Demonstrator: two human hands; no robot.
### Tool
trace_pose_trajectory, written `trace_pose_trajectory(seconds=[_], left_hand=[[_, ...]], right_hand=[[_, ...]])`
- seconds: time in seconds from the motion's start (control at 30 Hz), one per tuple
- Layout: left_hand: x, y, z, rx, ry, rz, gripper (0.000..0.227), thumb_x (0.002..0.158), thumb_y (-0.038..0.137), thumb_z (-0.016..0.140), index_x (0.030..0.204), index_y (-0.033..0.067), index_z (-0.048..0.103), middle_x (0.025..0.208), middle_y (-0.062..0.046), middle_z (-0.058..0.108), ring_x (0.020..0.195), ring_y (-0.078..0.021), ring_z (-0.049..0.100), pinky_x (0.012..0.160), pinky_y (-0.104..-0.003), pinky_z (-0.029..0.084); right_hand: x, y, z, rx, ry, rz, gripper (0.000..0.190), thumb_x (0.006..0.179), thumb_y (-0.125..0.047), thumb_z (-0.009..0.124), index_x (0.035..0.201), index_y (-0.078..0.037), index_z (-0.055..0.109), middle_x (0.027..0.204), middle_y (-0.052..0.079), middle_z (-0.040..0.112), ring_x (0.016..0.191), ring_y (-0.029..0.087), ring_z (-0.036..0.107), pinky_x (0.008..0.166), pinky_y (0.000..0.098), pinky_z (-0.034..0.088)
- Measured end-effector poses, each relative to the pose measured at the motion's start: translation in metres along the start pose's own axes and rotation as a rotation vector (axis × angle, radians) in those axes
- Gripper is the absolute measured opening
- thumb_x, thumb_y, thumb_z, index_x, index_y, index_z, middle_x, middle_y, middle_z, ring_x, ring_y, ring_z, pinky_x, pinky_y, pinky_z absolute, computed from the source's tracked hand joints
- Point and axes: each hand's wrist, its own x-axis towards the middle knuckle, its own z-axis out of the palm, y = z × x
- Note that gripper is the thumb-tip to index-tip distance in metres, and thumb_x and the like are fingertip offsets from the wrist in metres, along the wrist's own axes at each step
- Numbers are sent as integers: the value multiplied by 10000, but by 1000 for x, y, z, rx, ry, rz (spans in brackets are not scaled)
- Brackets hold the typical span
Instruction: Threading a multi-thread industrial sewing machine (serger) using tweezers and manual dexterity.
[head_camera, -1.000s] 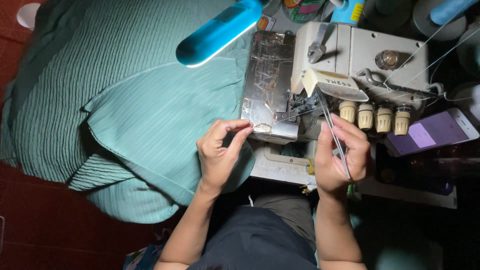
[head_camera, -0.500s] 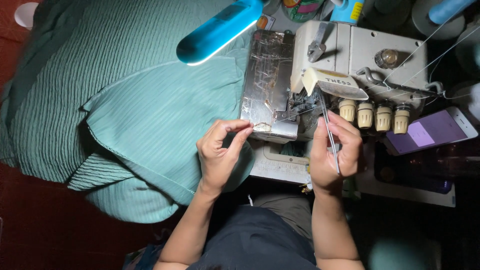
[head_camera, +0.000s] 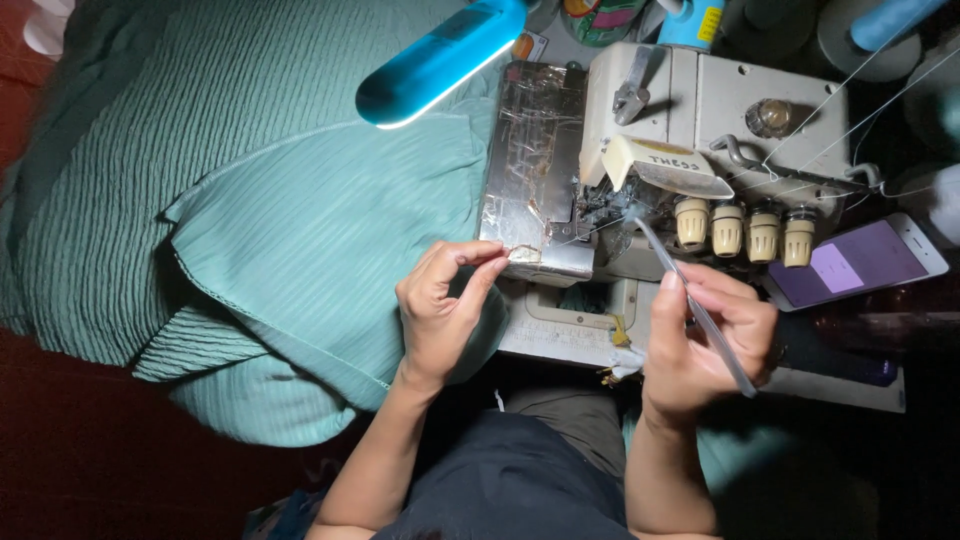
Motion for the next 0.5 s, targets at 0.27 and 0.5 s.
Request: trace_pose_trajectory(seconds=[0.27,0.5], left_hand=[[-11,2,13,256,-160,435,329,941,335,649,1143,75,637,1280,-166,569,1064,-313,592,919,-425,504],[-28,12,51,93,-248,552,136,998,64,543,1072,39,655,940,-34,732,870,-210,662,850,-368,412]], right_hand=[[-13,-41,-26,19,-285,344,155,843,97,664,848,46,518,856,227,653,694,246,690,583,246,585],[-20,-31,-56,133,-237,517,179,838,91,640,873,-11,497,909,228,646,472,128,527,493,177,461]])
